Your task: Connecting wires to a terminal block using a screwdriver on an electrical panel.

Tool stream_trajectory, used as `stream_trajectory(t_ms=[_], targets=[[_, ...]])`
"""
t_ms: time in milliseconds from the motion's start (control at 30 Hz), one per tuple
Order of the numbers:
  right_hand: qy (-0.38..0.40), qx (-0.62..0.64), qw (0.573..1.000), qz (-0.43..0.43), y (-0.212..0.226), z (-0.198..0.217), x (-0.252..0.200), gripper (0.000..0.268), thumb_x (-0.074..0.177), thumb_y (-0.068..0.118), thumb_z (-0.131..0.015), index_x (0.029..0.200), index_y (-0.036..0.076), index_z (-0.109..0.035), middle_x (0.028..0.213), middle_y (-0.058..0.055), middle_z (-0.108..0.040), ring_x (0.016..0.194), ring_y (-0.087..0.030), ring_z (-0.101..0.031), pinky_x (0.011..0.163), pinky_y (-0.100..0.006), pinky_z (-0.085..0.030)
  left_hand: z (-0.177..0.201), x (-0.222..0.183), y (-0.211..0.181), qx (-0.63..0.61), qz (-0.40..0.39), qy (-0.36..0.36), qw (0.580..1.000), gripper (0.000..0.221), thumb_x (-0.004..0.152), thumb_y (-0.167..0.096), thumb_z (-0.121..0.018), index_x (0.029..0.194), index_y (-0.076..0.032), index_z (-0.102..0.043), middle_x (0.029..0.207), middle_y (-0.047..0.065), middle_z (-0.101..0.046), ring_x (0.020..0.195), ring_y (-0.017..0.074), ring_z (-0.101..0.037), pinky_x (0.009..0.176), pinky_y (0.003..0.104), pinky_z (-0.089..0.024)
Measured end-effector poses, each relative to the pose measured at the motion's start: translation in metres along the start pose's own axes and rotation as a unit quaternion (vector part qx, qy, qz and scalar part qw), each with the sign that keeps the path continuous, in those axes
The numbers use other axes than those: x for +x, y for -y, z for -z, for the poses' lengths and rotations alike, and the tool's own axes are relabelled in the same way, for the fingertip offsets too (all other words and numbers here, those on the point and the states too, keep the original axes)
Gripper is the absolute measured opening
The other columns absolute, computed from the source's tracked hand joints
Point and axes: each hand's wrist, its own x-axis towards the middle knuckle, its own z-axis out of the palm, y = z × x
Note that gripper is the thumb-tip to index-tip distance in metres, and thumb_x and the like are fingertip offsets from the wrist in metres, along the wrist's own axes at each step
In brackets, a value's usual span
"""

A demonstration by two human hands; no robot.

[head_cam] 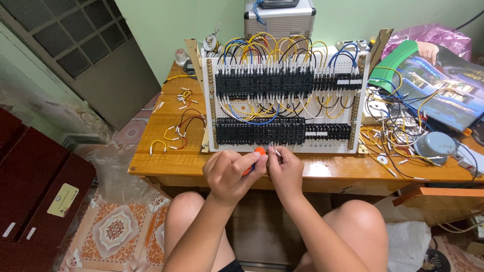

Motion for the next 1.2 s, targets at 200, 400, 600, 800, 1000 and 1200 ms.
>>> stream_trajectory(t_ms=[200, 400, 600, 800, 1000, 1200], targets=[[-0.029, -0.012, 0.999, -0.013, -0.006, -0.006, -0.001, 0.008, 0.091, 0.013, -0.074, 0.085, 0.008, -0.078, 0.051, -0.006, -0.063, 0.044, -0.012, -0.055, 0.046, -0.028, -0.047, 0.000, 0.001, 0.002, 0.004, 0.001, 0.000, 1.000, 0.019, 0.083, -0.021, -0.085, 0.098, -0.023, -0.074, 0.069, -0.003, -0.045, 0.048, 0.0146, -0.051, 0.054, 0.028, -0.053], [-0.058, 0.003, 0.998, -0.008, -0.006, -0.008, -0.003, 0.006, 0.091, 0.011, -0.077, 0.089, 0.006, -0.075, 0.056, -0.007, -0.065, 0.048, -0.012, -0.052, 0.048, -0.028, -0.046, -0.004, -0.001, 0.002, 0.000, 0.000, 0.014, 1.000, 0.018, 0.084, -0.021, -0.083, 0.099, -0.024, -0.074, 0.069, -0.004, -0.044, 0.047, 0.0143, -0.050, 0.053, 0.028, -0.053], [-0.053, -0.028, 0.998, 0.018, -0.014, -0.011, 0.000, 0.004, 0.090, 0.009, -0.078, 0.087, 0.009, -0.075, 0.056, -0.008, -0.067, 0.048, -0.013, -0.056, 0.049, -0.027, -0.048, -0.005, -0.001, -0.001, 0.007, -0.016, 0.019, 1.000, 0.018, 0.084, -0.021, -0.083, 0.099, -0.023, -0.075, 0.069, -0.003, -0.043, 0.048, 0.0164, -0.051, 0.052, 0.030, -0.052], [-0.062, 0.001, 0.998, -0.010, -0.009, -0.011, 0.003, 0.006, 0.089, 0.009, -0.079, 0.085, 0.011, -0.076, 0.056, -0.005, -0.068, 0.048, -0.009, -0.054, 0.050, -0.023, -0.048, -0.005, 0.004, -0.005, 0.029, -0.048, 0.012, 0.998, 0.014, 0.086, -0.020, -0.080, 0.098, -0.024, -0.075, 0.070, -0.002, -0.042, 0.048, 0.0154, -0.049, 0.051, 0.029, -0.050], [-0.055, 0.048, 0.995, -0.063, -0.004, -0.011, 0.005, 0.002, 0.089, 0.008, -0.079, 0.089, 0.009, -0.078, 0.057, -0.006, -0.067, 0.051, -0.007, -0.052, 0.052, -0.022, -0.048, -0.004, 0.005, -0.008, 0.024, -0.058, 0.023, 0.998, 0.012, 0.088, -0.022, -0.079, 0.099, -0.024, -0.075, 0.071, -0.002, -0.042, 0.048, 0.0170, -0.050, 0.050, 0.029, -0.049], [-0.031, 0.090, 0.991, -0.094, 0.013, -0.003, 0.000, 0.007, 0.088, 0.007, -0.079, 0.094, 0.010, -0.078, 0.059, -0.006, -0.069, 0.053, -0.007, -0.055, 0.056, -0.022, -0.051, -0.008, 0.003, -0.010, 0.046, -0.072, 0.028, 0.996, 0.013, 0.087, -0.023, -0.080, 0.097, -0.026, -0.072, 0.072, -0.002, -0.043, 0.049, 0.0146, -0.049, 0.050, 0.027, -0.049]])
